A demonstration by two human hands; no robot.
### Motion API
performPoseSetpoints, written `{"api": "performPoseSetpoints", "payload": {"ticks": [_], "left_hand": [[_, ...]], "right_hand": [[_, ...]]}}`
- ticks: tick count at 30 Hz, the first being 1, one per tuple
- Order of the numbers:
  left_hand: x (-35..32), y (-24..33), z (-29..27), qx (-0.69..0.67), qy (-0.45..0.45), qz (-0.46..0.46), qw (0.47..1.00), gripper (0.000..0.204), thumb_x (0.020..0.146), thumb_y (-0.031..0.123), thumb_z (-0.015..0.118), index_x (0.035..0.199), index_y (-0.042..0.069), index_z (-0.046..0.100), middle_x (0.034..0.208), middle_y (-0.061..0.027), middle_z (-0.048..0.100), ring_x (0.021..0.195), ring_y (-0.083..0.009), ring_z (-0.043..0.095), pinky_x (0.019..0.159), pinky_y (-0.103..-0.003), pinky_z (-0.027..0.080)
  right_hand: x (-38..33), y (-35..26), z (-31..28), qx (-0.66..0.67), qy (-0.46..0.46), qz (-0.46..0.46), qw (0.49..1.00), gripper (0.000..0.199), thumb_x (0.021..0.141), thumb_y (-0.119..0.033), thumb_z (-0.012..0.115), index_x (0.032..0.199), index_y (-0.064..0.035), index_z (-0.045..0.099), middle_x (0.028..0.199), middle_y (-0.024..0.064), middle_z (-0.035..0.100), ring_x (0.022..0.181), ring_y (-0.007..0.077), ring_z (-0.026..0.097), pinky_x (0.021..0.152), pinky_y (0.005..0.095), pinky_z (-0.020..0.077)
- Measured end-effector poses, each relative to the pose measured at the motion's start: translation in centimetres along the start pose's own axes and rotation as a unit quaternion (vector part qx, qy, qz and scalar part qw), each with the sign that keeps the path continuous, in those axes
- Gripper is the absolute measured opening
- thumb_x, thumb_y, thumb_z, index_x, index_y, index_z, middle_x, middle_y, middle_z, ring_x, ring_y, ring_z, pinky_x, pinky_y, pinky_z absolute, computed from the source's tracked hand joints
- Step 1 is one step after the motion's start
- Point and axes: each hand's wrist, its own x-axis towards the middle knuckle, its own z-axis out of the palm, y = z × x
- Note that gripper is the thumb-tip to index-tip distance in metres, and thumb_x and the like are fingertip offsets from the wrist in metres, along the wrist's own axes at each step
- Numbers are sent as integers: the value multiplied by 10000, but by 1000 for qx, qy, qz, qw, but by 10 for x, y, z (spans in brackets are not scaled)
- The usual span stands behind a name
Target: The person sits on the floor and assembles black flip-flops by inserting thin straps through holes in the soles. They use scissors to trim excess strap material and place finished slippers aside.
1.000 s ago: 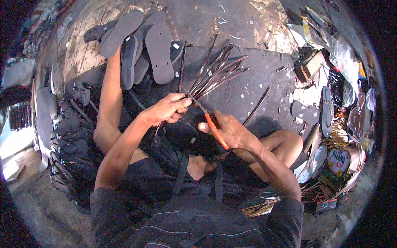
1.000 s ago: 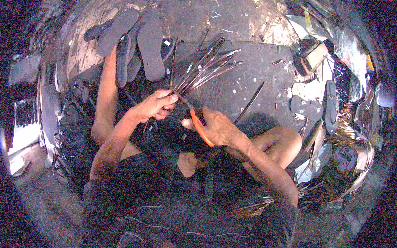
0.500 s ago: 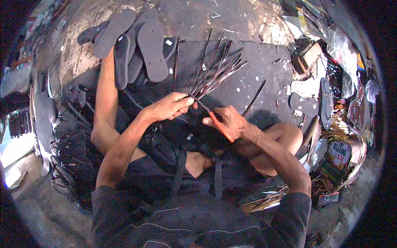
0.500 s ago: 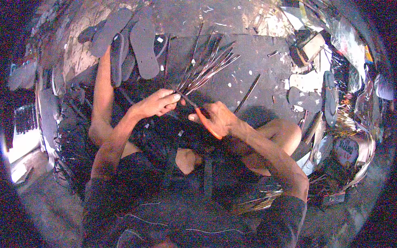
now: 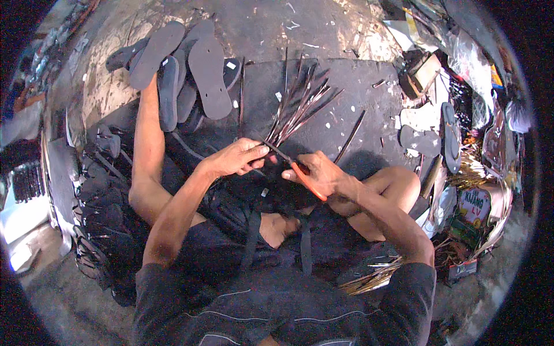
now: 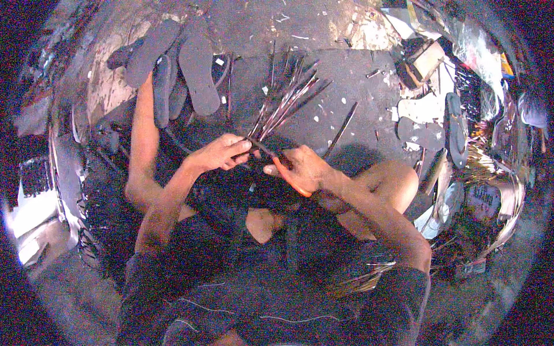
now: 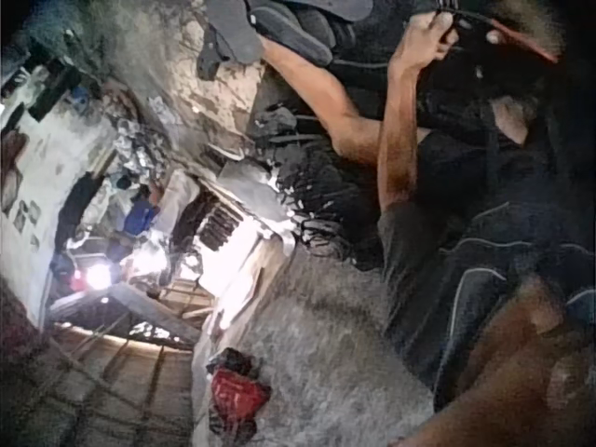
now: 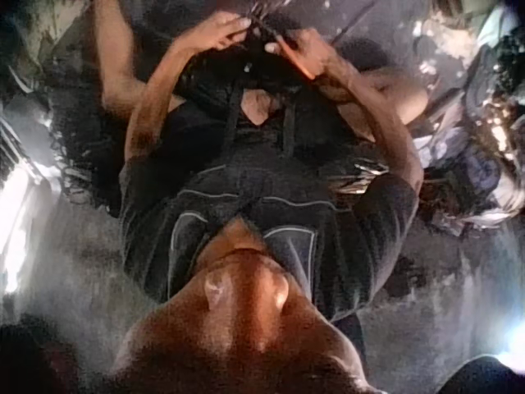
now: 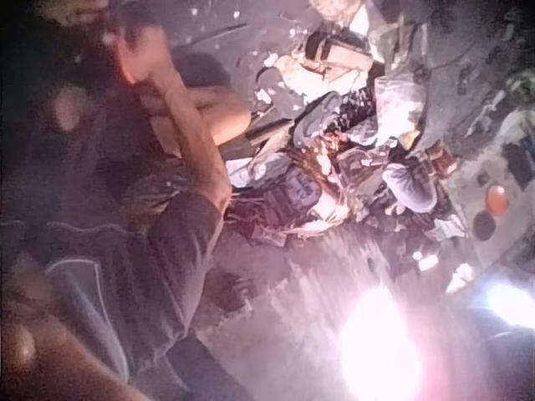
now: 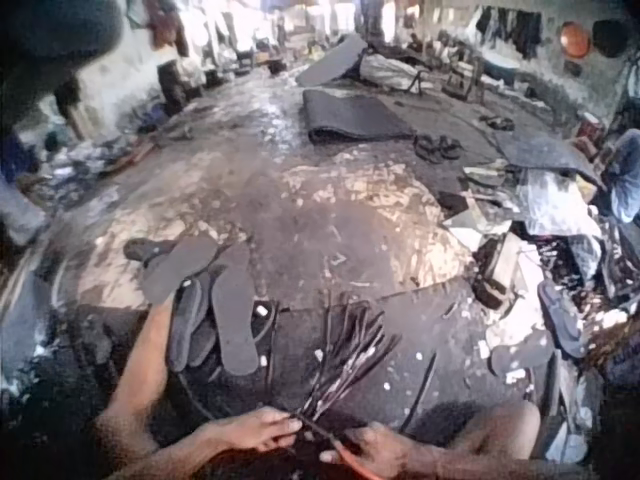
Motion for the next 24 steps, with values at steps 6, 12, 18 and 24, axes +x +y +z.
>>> {"api": "performPoseSetpoints", "payload": {"ticks": [6,12,18,24], "left_hand": [[1,1,18,21,9,-72,997,402,1110,455,536,1180,95,702,710,84,476,550,-19,355,462,-210,279],[11,-8,3,-7,-26,-26,999,364,1111,453,529,1044,111,632,713,73,478,513,-23,354,435,-222,290],[6,-8,10,-54,-60,-55,995,462,1098,447,512,1242,39,675,740,46,473,540,-42,345,431,-211,246],[16,-8,12,-68,-61,-50,995,453,1104,436,516,1227,30,675,746,39,491,536,-32,345,421,-212,250]], "right_hand": [[-14,-12,-3,-89,-14,32,995,734,941,-656,684,821,67,682,720,290,666,697,401,712,649,501,528],[-15,-6,-6,6,-49,40,998,682,979,-614,668,834,52,688,726,282,672,671,384,691,643,496,520],[-18,-16,-21,-31,-95,79,992,749,989,-687,579,901,47,699,847,293,705,837,450,721,776,545,539],[-15,-3,-9,-10,-63,36,997,677,1001,-641,602,909,16,735,770,272,692,749,397,718,719,509,541]]}}
